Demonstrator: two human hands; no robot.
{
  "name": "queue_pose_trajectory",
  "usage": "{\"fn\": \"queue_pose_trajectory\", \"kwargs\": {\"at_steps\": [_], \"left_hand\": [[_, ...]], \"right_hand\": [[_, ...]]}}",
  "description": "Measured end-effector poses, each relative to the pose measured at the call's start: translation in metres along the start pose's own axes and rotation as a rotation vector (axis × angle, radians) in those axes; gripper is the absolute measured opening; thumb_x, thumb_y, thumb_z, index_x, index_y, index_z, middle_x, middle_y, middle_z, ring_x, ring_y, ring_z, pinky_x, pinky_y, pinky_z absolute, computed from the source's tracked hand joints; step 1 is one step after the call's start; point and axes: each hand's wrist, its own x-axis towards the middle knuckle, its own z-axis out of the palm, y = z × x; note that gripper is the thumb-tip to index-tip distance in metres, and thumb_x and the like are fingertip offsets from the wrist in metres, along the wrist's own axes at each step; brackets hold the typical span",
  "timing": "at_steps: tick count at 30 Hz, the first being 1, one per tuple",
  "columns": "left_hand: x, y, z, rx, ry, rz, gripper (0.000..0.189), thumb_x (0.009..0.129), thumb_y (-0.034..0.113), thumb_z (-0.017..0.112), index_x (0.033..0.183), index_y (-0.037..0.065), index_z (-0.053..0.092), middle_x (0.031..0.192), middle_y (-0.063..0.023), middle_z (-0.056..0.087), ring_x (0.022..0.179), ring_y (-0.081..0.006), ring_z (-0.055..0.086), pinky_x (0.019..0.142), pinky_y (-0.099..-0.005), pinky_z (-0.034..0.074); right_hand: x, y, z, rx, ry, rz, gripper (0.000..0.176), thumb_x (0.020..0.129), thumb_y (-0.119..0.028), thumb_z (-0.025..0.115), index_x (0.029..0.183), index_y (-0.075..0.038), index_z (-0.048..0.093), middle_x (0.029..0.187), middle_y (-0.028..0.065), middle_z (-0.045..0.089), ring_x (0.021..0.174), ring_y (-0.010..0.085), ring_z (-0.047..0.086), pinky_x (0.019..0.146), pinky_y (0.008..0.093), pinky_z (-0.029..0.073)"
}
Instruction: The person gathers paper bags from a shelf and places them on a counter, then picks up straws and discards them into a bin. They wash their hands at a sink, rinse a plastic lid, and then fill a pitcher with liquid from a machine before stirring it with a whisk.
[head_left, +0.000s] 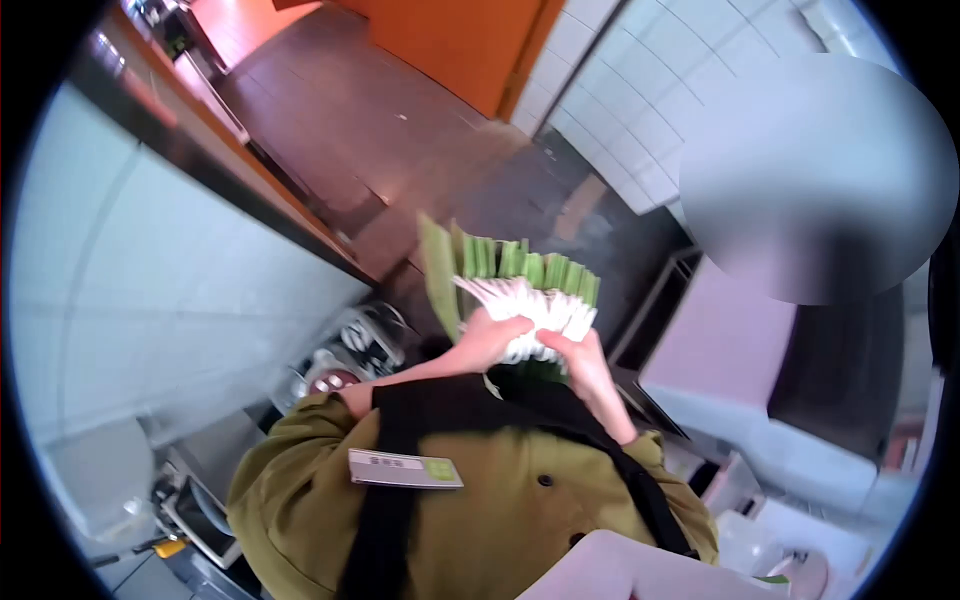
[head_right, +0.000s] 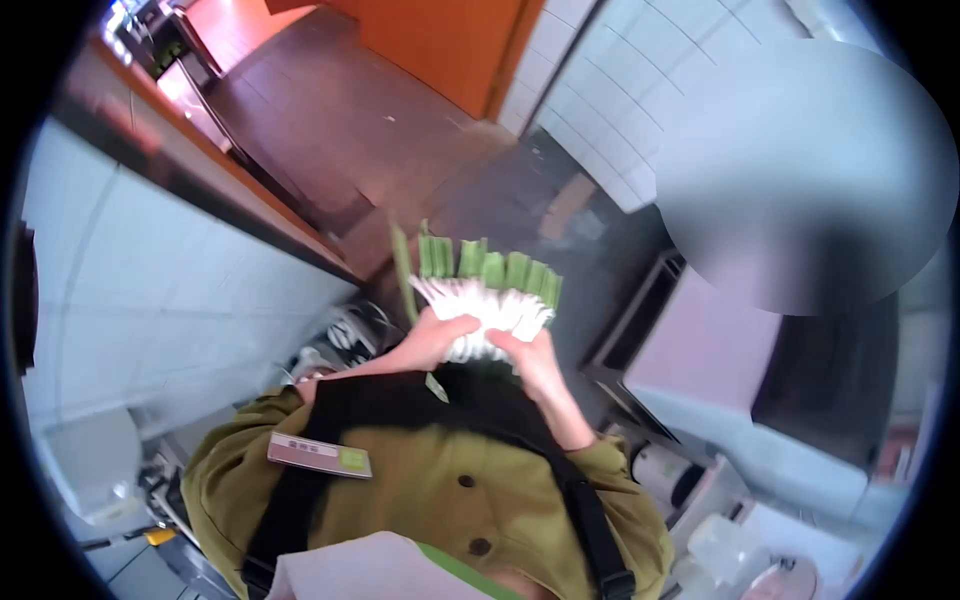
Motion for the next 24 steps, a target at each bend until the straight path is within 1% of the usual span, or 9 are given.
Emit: {"fn": "queue_pose_trajectory", "kwargs": {"at_steps": [3,6,7,11,12,14,20,22,24], "left_hand": [[0.071,0.073,-0.020,-0.098,0.067,0.118,0.024,0.071,0.001,0.051,0.096,-0.002,0.052,0.088,-0.0030,0.056,0.082,-0.0103,0.051,0.075,-0.0252,0.039],[0.146,0.108,-0.071,-0.038,0.088,0.044,0.025,0.071,0.001,0.052,0.096,-0.002,0.052,0.089,-0.0030,0.056,0.082,-0.0101,0.051,0.075,-0.0250,0.039],[0.167,0.122,-0.083,-0.119,0.192,0.059,0.023,0.069,0.002,0.053,0.091,-0.004,0.054,0.082,-0.0028,0.055,0.074,-0.0086,0.050,0.067,-0.0232,0.040],[0.267,0.193,-0.175,-0.073,0.255,0.062,0.024,0.071,0.005,0.055,0.094,-0.002,0.054,0.089,-0.0038,0.056,0.082,-0.0099,0.051,0.072,-0.0257,0.040],[0.287,0.218,-0.194,-0.092,0.332,0.002,0.026,0.072,0.006,0.055,0.097,-0.003,0.053,0.093,-0.0036,0.056,0.083,-0.0105,0.051,0.075,-0.0257,0.039],[0.336,0.254,-0.247,-0.096,0.422,0.210,0.029,0.071,0.006,0.055,0.099,-0.003,0.053,0.097,-0.0047,0.055,0.086,-0.0120,0.051,0.079,-0.0261,0.039],[0.393,0.368,-0.353,-0.276,0.657,0.393,0.034,0.071,0.006,0.055,0.103,-0.005,0.049,0.099,-0.0070,0.055,0.092,-0.0140,0.050,0.081,-0.0263,0.039],[0.410,0.400,-0.398,-0.329,0.763,0.394,0.033,0.071,0.005,0.054,0.103,-0.004,0.050,0.100,-0.0072,0.054,0.092,-0.0136,0.050,0.081,-0.0269,0.038],[0.440,0.434,-0.457,-0.319,0.690,0.456,0.025,0.073,0.006,0.052,0.097,-0.001,0.052,0.095,-0.0053,0.054,0.090,-0.0130,0.050,0.078,-0.0264,0.039]], "right_hand": [[0.090,-0.060,0.025,0.101,-0.064,-0.062,0.033,0.072,-0.006,0.061,0.102,0.003,0.052,0.096,0.0060,0.057,0.086,0.0128,0.052,0.078,0.0253,0.040],[0.183,-0.086,0.048,0.014,0.001,-0.153,0.033,0.071,-0.005,0.061,0.103,0.002,0.052,0.097,0.0058,0.056,0.086,0.0123,0.052,0.078,0.0250,0.040],[0.216,-0.091,0.054,-0.015,-0.040,-0.143,0.033,0.071,-0.005,0.061,0.102,0.002,0.052,0.097,0.0054,0.056,0.086,0.0120,0.052,0.077,0.0248,0.040],[0.365,-0.138,0.106,-0.015,-0.137,-0.221,0.031,0.072,-0.004,0.061,0.100,0.002,0.052,0.095,0.0045,0.056,0.084,0.0109,0.051,0.076,0.0254,0.040],[0.407,-0.142,0.123,-0.057,-0.116,-0.387,0.032,0.071,-0.004,0.062,0.100,0.002,0.051,0.096,0.0042,0.054,0.084,0.0113,0.050,0.076,0.0253,0.040],[0.484,-0.178,0.166,-0.087,-0.223,-0.343,0.033,0.070,-0.004,0.062,0.100,0.002,0.051,0.096,0.0040,0.053,0.085,0.0121,0.049,0.076,0.0254,0.040],[0.655,-0.271,0.288,-0.277,-0.753,-0.092,0.033,0.068,-0.005,0.063,0.099,0.002,0.051,0.094,0.0037,0.053,0.083,0.0117,0.050,0.073,0.0247,0.041],[0.718,-0.275,0.339,-0.309,-0.825,-0.023,0.031,0.069,-0.006,0.063,0.097,0.002,0.052,0.092,0.0035,0.054,0.082,0.0119,0.051,0.072,0.0244,0.042],[0.766,-0.300,0.392,-0.392,-0.859,0.058,0.026,0.071,-0.008,0.058,0.095,0.003,0.053,0.093,0.0054,0.055,0.085,0.0138,0.051,0.076,0.0252,0.040]]}}
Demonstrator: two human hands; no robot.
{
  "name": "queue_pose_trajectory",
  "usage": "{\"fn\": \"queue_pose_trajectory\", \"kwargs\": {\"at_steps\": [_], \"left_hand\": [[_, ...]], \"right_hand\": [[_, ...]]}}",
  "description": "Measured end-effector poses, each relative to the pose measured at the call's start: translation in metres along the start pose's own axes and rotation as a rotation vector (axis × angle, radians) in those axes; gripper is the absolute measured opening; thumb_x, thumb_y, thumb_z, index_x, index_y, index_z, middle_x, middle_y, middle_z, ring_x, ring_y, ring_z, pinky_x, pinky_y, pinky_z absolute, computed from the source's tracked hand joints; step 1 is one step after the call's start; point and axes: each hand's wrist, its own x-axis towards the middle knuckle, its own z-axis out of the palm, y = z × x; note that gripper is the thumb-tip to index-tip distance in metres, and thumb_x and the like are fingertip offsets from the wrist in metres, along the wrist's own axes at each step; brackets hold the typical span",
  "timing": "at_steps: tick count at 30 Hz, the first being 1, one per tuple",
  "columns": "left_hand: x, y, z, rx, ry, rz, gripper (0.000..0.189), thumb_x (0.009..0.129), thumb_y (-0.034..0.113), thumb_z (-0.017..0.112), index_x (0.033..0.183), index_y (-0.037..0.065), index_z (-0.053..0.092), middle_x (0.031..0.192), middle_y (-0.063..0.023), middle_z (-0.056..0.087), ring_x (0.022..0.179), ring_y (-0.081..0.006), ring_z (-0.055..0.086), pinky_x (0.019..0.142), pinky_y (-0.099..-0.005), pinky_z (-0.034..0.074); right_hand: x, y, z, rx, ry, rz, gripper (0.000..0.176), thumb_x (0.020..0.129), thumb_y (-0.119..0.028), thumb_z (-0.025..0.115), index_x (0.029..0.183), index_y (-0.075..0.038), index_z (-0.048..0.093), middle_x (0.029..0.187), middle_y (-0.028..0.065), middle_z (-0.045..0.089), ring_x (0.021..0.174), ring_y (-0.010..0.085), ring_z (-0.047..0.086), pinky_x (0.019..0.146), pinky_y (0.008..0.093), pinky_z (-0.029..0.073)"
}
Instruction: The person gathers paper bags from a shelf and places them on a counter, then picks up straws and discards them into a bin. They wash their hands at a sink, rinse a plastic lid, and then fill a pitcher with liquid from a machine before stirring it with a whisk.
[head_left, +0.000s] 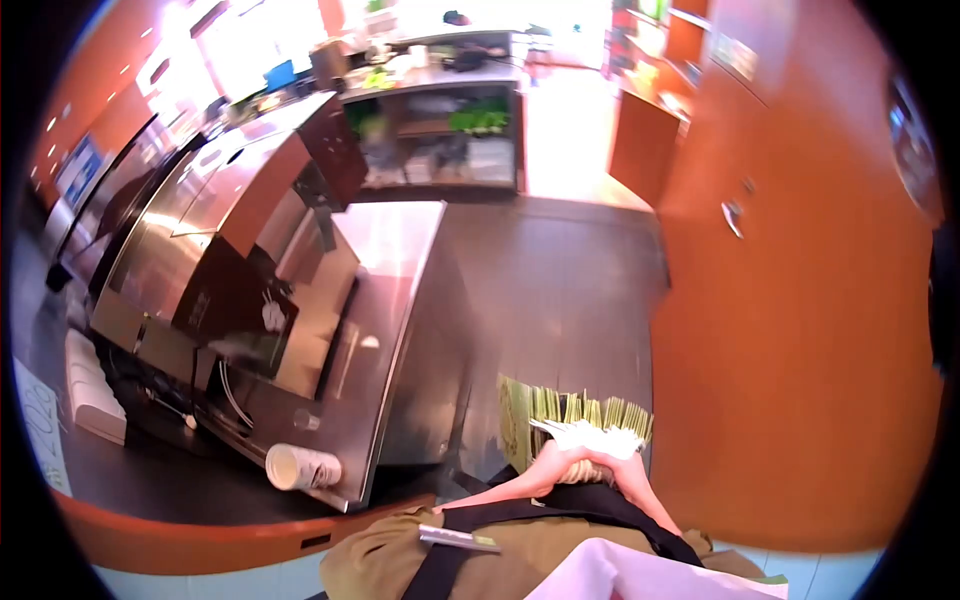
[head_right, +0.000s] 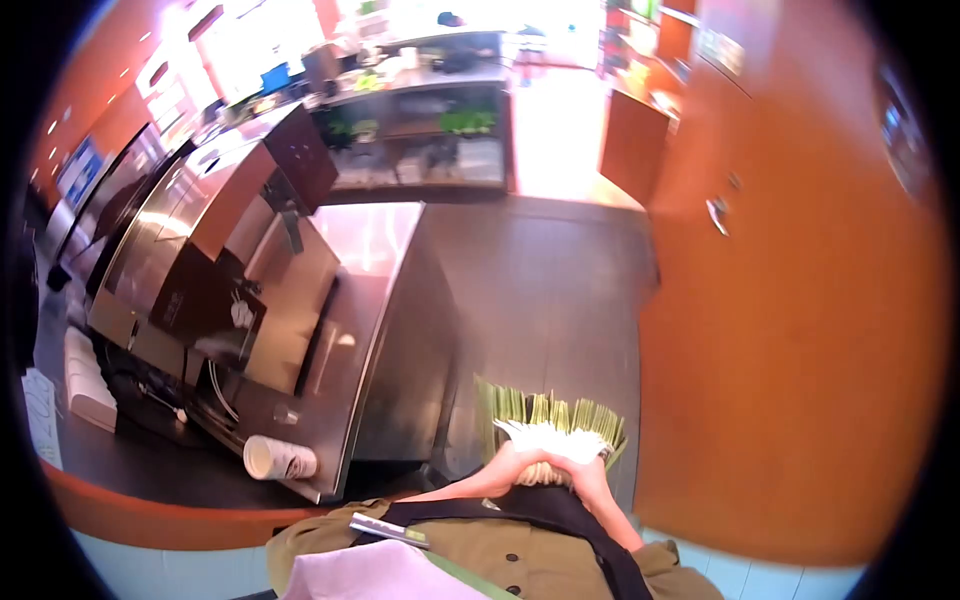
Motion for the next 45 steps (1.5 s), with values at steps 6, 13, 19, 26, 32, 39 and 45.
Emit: {"fn": "queue_pose_trajectory", "kwargs": {"at_steps": [6,13,19,26,32,39,45], "left_hand": [[0.185,0.099,-0.058,0.258,-0.191,0.215,0.013,0.075,0.010,0.052,0.087,0.004,0.053,0.085,-0.0052,0.052,0.085,-0.0138,0.050,0.076,-0.0285,0.040],[0.327,0.208,-0.115,0.151,0.044,0.053,0.034,0.074,0.012,0.052,0.105,-0.002,0.050,0.102,-0.0091,0.053,0.093,-0.0143,0.049,0.080,-0.0285,0.038],[0.475,0.302,-0.208,-0.012,0.246,0.120,0.034,0.072,0.007,0.052,0.104,-0.004,0.050,0.099,-0.0065,0.055,0.089,-0.0145,0.051,0.079,-0.0277,0.039],[0.553,0.410,-0.325,-0.260,0.795,0.438,0.024,0.074,0.007,0.054,0.095,-0.004,0.054,0.089,-0.0065,0.058,0.079,-0.0136,0.055,0.068,-0.0248,0.044],[0.592,0.521,-0.467,-0.508,0.853,0.607,0.018,0.075,0.003,0.045,0.093,-0.001,0.050,0.083,-0.0070,0.056,0.075,-0.0151,0.056,0.066,-0.0264,0.046],[0.604,0.687,-0.600,-0.199,0.705,0.511,0.022,0.073,0.001,0.049,0.095,-0.003,0.050,0.088,-0.0078,0.056,0.074,-0.0147,0.056,0.064,-0.0257,0.046],[0.633,0.848,-0.736,-0.276,0.532,0.349,0.024,0.070,0.001,0.048,0.093,-0.005,0.048,0.082,-0.0099,0.055,0.073,-0.0180,0.055,0.067,-0.0285,0.046]], "right_hand": [[0.175,-0.096,-0.002,-0.140,-0.014,-0.158,0.016,0.069,-0.007,0.050,0.083,0.000,0.053,0.082,0.0051,0.051,0.080,0.0164,0.049,0.074,0.0275,0.037],[0.342,-0.187,0.020,0.289,0.161,-0.051,0.031,0.066,0.001,0.056,0.096,0.005,0.052,0.092,0.0098,0.055,0.081,0.0182,0.054,0.073,0.0286,0.042],[0.570,-0.245,0.040,0.031,-0.031,-0.135,0.028,0.062,0.003,0.060,0.089,0.003,0.053,0.084,0.0052,0.056,0.072,0.0147,0.054,0.066,0.0259,0.043],[0.794,-0.329,0.163,-0.175,-0.418,0.061,0.022,0.062,-0.005,0.063,0.081,-0.001,0.053,0.079,0.0027,0.053,0.071,0.0125,0.050,0.064,0.0262,0.042],[0.957,-0.351,0.304,-0.194,-0.864,0.260,0.025,0.064,-0.003,0.061,0.088,-0.001,0.057,0.085,0.0041,0.057,0.076,0.0109,0.053,0.069,0.0237,0.042],[1.058,-0.429,0.462,-0.239,-0.963,0.252,0.046,0.063,-0.007,0.069,0.105,-0.001,0.052,0.099,0.0059,0.056,0.091,0.0133,0.051,0.083,0.0273,0.038],[1.172,-0.522,0.546,-0.048,-0.796,0.198,0.030,0.065,-0.010,0.062,0.093,-0.001,0.055,0.088,0.0045,0.055,0.079,0.0125,0.053,0.071,0.0262,0.043]]}}
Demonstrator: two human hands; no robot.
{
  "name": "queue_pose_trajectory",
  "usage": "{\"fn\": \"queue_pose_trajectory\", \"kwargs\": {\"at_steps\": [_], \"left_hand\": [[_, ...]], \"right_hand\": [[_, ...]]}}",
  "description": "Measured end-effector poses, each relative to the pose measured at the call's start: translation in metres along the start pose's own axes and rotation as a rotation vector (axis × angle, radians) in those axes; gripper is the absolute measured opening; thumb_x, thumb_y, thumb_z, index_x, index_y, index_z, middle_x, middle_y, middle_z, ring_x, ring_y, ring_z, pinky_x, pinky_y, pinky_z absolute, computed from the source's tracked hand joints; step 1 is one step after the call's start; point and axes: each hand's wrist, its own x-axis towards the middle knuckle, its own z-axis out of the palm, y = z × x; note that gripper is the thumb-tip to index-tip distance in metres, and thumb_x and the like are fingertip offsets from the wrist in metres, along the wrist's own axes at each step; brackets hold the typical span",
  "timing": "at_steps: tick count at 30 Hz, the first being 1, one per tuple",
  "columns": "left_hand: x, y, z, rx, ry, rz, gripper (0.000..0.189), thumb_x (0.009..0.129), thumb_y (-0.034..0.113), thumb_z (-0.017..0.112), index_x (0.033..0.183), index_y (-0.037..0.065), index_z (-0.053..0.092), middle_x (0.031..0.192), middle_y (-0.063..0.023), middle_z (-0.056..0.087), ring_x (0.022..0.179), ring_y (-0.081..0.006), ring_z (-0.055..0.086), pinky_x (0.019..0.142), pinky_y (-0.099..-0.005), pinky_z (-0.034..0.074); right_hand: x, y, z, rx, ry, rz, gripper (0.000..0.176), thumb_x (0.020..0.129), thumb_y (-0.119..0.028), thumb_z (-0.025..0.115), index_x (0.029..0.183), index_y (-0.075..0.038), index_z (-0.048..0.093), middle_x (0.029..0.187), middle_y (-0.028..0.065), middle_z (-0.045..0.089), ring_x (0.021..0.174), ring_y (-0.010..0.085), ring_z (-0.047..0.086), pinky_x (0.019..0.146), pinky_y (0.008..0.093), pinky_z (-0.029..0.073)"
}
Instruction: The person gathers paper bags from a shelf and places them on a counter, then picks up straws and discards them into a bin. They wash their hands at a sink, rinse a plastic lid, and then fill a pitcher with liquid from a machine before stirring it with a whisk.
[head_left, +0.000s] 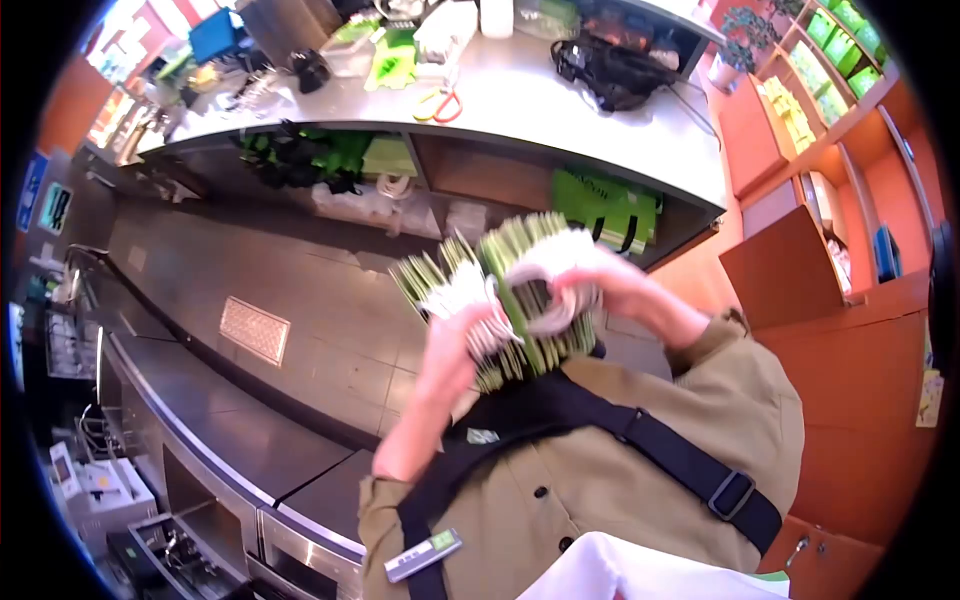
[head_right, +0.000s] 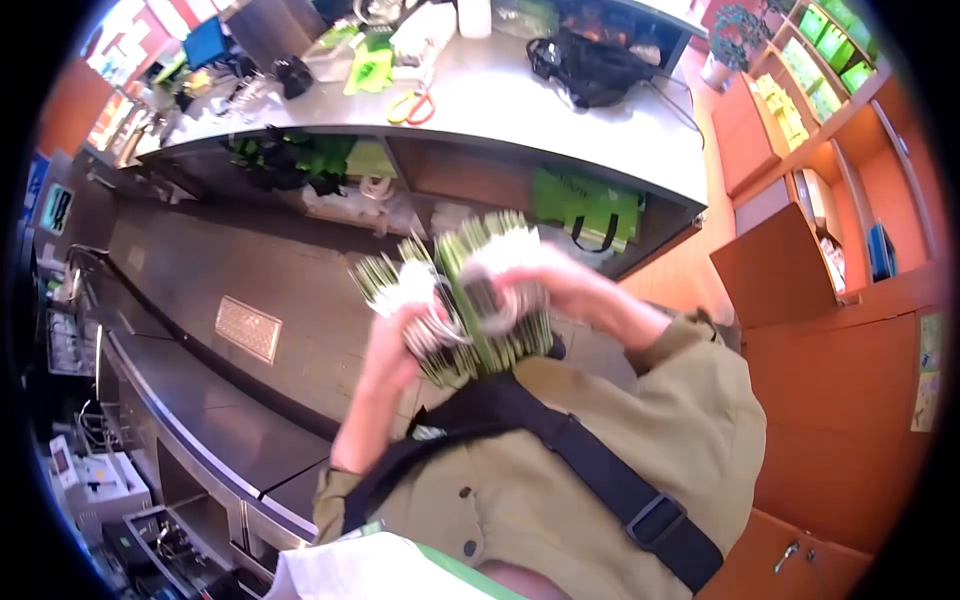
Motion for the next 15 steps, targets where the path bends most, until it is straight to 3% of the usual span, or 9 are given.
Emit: {"fn": "queue_pose_trajectory", "kwargs": {"at_steps": [3,4,5,6,8,9,11,13,15], "left_hand": [[0.051,0.050,-0.017,-0.092,-0.054,-0.037,0.023,0.070,0.002,0.047,0.091,-0.005,0.048,0.075,-0.0098,0.055,0.069,-0.0168,0.055,0.063,-0.0279,0.046],[0.064,0.067,-0.017,-0.122,-0.017,-0.034,0.024,0.069,0.001,0.047,0.092,-0.005,0.047,0.075,-0.0097,0.055,0.069,-0.0183,0.055,0.065,-0.0291,0.046],[0.080,0.083,-0.029,-0.178,-0.127,-0.063,0.026,0.068,-0.001,0.046,0.093,-0.005,0.046,0.079,-0.0102,0.054,0.073,-0.0191,0.055,0.069,-0.0310,0.046],[0.091,0.096,-0.040,-0.192,-0.097,-0.067,0.027,0.067,-0.002,0.046,0.094,-0.006,0.046,0.081,-0.0111,0.054,0.075,-0.0191,0.055,0.070,-0.0310,0.046],[0.111,0.130,-0.054,-0.220,-0.094,-0.042,0.031,0.065,-0.003,0.045,0.096,-0.006,0.044,0.082,-0.0129,0.052,0.076,-0.0198,0.053,0.070,-0.0308,0.044],[0.119,0.147,-0.059,-0.240,-0.211,-0.033,0.033,0.064,0.001,0.046,0.096,-0.007,0.042,0.077,-0.0117,0.049,0.072,-0.0209,0.050,0.069,-0.0317,0.042],[0.133,0.175,-0.060,-0.293,-0.195,0.003,0.033,0.064,0.003,0.047,0.095,-0.007,0.042,0.073,-0.0102,0.047,0.071,-0.0213,0.046,0.070,-0.0326,0.040],[0.145,0.196,-0.057,-0.217,-0.162,-0.001,0.032,0.065,0.006,0.048,0.094,-0.006,0.043,0.074,-0.0100,0.047,0.073,-0.0210,0.046,0.073,-0.0321,0.038],[0.156,0.217,-0.051,-0.140,-0.110,-0.013,0.031,0.066,0.006,0.048,0.094,-0.005,0.044,0.074,-0.0098,0.047,0.073,-0.0209,0.046,0.073,-0.0321,0.038]], "right_hand": [[0.043,-0.031,-0.035,0.043,0.077,-0.016,0.021,0.065,-0.006,0.060,0.085,0.001,0.055,0.077,0.0071,0.057,0.067,0.0140,0.056,0.061,0.0258,0.046],[0.049,-0.051,-0.028,0.052,0.198,-0.051,0.020,0.064,-0.005,0.060,0.083,0.002,0.055,0.073,0.0075,0.057,0.064,0.0142,0.056,0.059,0.0255,0.046],[0.056,-0.068,-0.030,0.047,0.324,-0.109,0.019,0.064,-0.004,0.060,0.081,0.003,0.055,0.071,0.0079,0.057,0.062,0.0144,0.056,0.058,0.0252,0.045],[0.057,-0.087,-0.038,0.013,0.257,-0.110,0.016,0.064,-0.003,0.058,0.079,0.003,0.056,0.070,0.0081,0.057,0.063,0.0151,0.056,0.058,0.0255,0.045],[0.055,-0.128,-0.043,-0.014,0.456,-0.163,0.012,0.066,-0.004,0.055,0.074,0.004,0.057,0.071,0.0098,0.057,0.065,0.0152,0.055,0.057,0.0261,0.045],[0.057,-0.152,-0.040,0.051,0.498,-0.245,0.018,0.067,-0.004,0.050,0.084,0.002,0.050,0.065,0.0052,0.050,0.058,0.0135,0.049,0.054,0.0248,0.042],[0.061,-0.190,-0.035,0.268,0.286,-0.285,0.021,0.073,-0.010,0.049,0.091,-0.001,0.044,0.065,0.0024,0.044,0.060,0.0127,0.046,0.053,0.0231,0.042],[0.063,-0.214,-0.019,0.230,0.447,-0.320,0.026,0.072,-0.012,0.049,0.094,0.000,0.043,0.062,0.0002,0.042,0.057,0.0106,0.040,0.050,0.0215,0.036],[0.060,-0.231,-0.016,0.057,0.436,-0.347,0.029,0.073,-0.014,0.049,0.097,0.001,0.042,0.063,0.0003,0.042,0.057,0.0095,0.040,0.050,0.0209,0.035]]}}
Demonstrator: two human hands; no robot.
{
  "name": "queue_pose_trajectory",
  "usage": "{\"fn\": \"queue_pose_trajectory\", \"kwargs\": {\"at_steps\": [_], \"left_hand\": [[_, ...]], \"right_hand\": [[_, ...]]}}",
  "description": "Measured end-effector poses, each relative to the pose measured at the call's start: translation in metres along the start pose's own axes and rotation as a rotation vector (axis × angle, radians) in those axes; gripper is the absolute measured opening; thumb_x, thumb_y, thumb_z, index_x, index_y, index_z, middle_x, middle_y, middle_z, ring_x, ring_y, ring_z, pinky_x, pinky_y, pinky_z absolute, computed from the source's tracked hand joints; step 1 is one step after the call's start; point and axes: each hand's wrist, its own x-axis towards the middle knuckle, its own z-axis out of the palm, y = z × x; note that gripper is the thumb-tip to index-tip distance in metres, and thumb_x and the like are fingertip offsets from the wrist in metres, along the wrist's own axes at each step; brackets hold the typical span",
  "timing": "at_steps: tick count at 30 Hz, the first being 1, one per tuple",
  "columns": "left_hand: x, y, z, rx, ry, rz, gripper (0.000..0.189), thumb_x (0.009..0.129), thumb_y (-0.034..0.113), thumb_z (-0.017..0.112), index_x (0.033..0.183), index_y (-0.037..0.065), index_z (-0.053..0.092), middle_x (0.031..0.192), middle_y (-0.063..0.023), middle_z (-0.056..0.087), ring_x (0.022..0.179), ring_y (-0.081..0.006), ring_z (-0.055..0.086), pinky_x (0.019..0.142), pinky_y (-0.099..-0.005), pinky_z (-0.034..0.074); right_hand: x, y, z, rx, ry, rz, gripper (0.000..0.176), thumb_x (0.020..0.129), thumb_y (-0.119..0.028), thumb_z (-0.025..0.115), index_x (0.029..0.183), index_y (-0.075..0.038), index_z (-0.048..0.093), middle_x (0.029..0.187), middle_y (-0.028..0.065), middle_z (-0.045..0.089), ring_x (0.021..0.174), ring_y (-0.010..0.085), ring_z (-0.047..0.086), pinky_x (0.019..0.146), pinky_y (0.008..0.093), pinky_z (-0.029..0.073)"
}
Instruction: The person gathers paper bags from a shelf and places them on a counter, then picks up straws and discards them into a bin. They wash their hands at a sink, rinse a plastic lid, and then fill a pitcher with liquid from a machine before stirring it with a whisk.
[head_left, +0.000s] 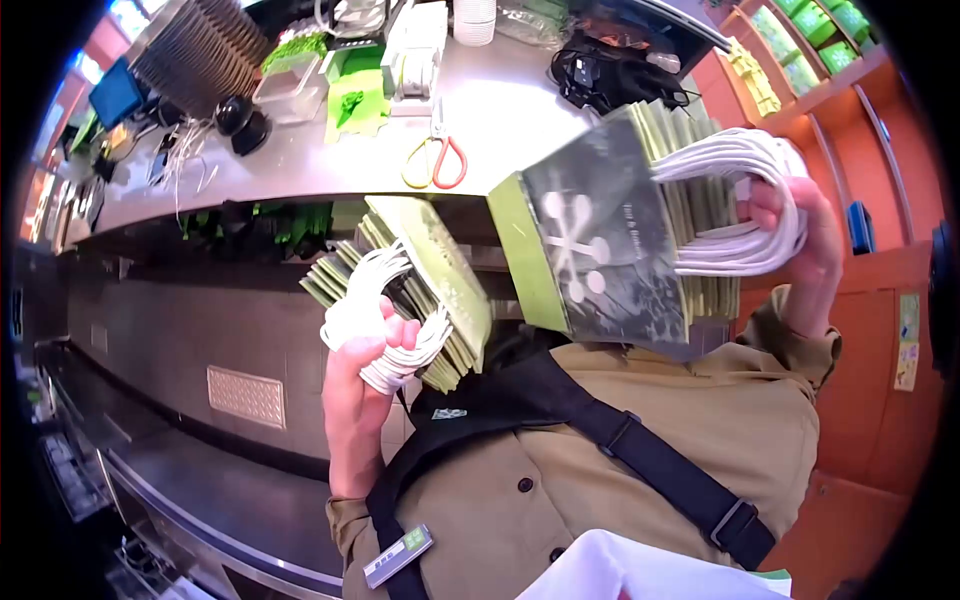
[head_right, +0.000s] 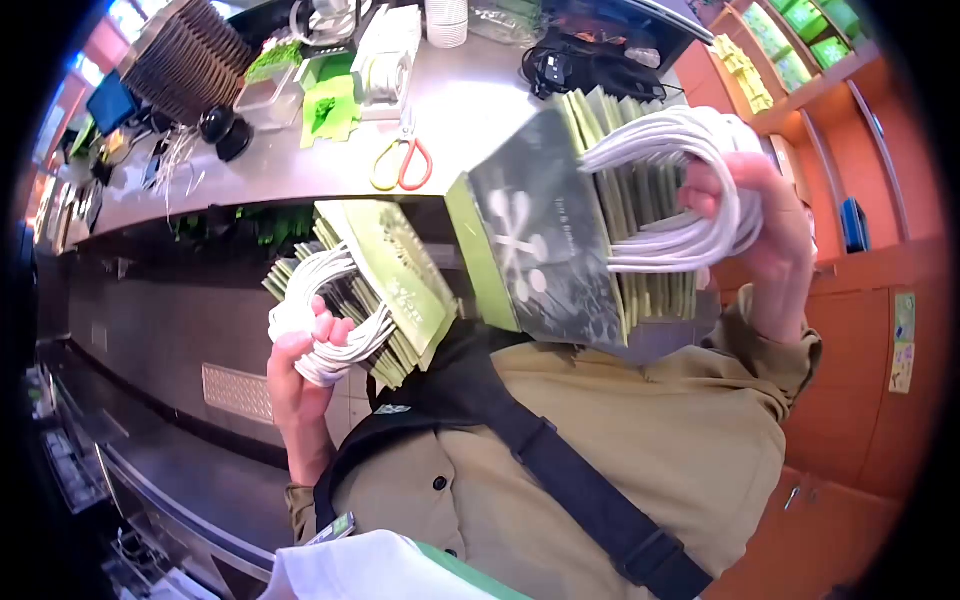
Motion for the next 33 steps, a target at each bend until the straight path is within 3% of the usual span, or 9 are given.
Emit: {"fn": "queue_pose_trajectory", "kwargs": {"at_steps": [3,7,10,12,17,21,24,28,33], "left_hand": [[0.026,0.022,-0.021,-0.013,0.021,-0.074,0.030,0.067,0.004,0.049,0.095,-0.005,0.044,0.074,-0.0092,0.048,0.072,-0.0201,0.049,0.070,-0.0305,0.042],[0.035,0.037,-0.037,0.031,0.166,-0.106,0.028,0.067,0.003,0.049,0.094,-0.005,0.044,0.073,-0.0085,0.049,0.071,-0.0192,0.050,0.069,-0.0289,0.044],[0.040,0.041,-0.055,0.018,0.222,-0.067,0.027,0.067,0.005,0.048,0.093,-0.004,0.044,0.070,-0.0071,0.047,0.069,-0.0191,0.049,0.068,-0.0287,0.042],[0.044,0.046,-0.065,-0.008,0.248,-0.055,0.026,0.067,0.005,0.046,0.092,-0.003,0.044,0.069,-0.0064,0.046,0.067,-0.0186,0.047,0.066,-0.0286,0.040],[0.039,0.043,-0.075,-0.022,0.385,0.001,0.022,0.068,0.004,0.045,0.089,-0.002,0.044,0.068,-0.0056,0.045,0.065,-0.0181,0.045,0.066,-0.0286,0.039],[0.037,0.032,-0.082,-0.066,0.461,0.053,0.019,0.069,0.005,0.045,0.087,-0.002,0.045,0.067,-0.0056,0.044,0.065,-0.0184,0.045,0.067,-0.0295,0.039],[0.034,0.027,-0.086,-0.142,0.498,0.095,0.018,0.071,0.006,0.044,0.087,-0.002,0.045,0.065,-0.0055,0.044,0.063,-0.0186,0.045,0.069,-0.0304,0.040],[0.028,0.022,-0.091,-0.191,0.532,0.143,0.018,0.073,0.007,0.043,0.088,-0.002,0.045,0.065,-0.0050,0.043,0.063,-0.0186,0.046,0.072,-0.0312,0.040],[0.024,0.019,-0.099,-0.198,0.532,0.149,0.020,0.074,0.010,0.043,0.090,-0.001,0.045,0.067,-0.0054,0.046,0.068,-0.0199,0.048,0.074,-0.0322,0.041]], "right_hand": [[-0.004,-0.029,0.023,-0.217,0.207,-0.158,0.032,0.075,-0.019,0.050,0.097,0.003,0.043,0.065,0.0014,0.046,0.055,0.0087,0.044,0.052,0.0203,0.039],[0.041,-0.104,-0.020,-0.131,-0.126,-0.016,0.036,0.075,-0.023,0.053,0.097,0.005,0.048,0.073,0.0042,0.054,0.062,0.0125,0.053,0.065,0.0251,0.046],[0.098,-0.123,-0.020,-0.410,0.449,-0.260,0.030,0.084,-0.029,0.043,0.087,-0.001,0.053,0.065,0.0015,0.052,0.053,0.0077,0.048,0.048,0.0195,0.041],[0.156,-0.161,-0.047,-0.483,-0.095,0.026,0.030,0.078,-0.025,0.051,0.092,0.001,0.054,0.073,0.0028,0.056,0.061,0.0092,0.053,0.055,0.0205,0.044],[0.200,-0.161,0.025,-0.801,0.012,-0.315,0.022,0.070,-0.013,0.055,0.084,0.005,0.053,0.072,0.0094,0.055,0.063,0.0150,0.054,0.056,0.0245,0.047],[0.229,-0.096,0.001,-1.271,-0.259,-0.157,0.028,0.070,-0.016,0.057,0.090,0.002,0.055,0.075,0.0020,0.057,0.063,0.0107,0.055,0.058,0.0219,0.045],[0.224,0.011,0.012,-1.804,-0.372,-0.572,0.027,0.060,-0.014,0.064,0.082,-0.001,0.056,0.065,0.0127,0.056,0.056,0.0220,0.056,0.056,0.0315,0.045],[0.225,0.132,-0.021,-1.942,-0.548,-0.111,0.045,0.056,-0.021,0.066,0.093,-0.003,0.048,0.060,0.0150,0.054,0.058,0.0323,0.054,0.069,0.0375,0.041],[0.214,0.200,-0.048,-1.823,-0.543,-0.283,0.034,0.058,-0.022,0.061,0.080,-0.002,0.045,0.057,0.0152,0.053,0.057,0.0329,0.053,0.075,0.0363,0.038]]}}
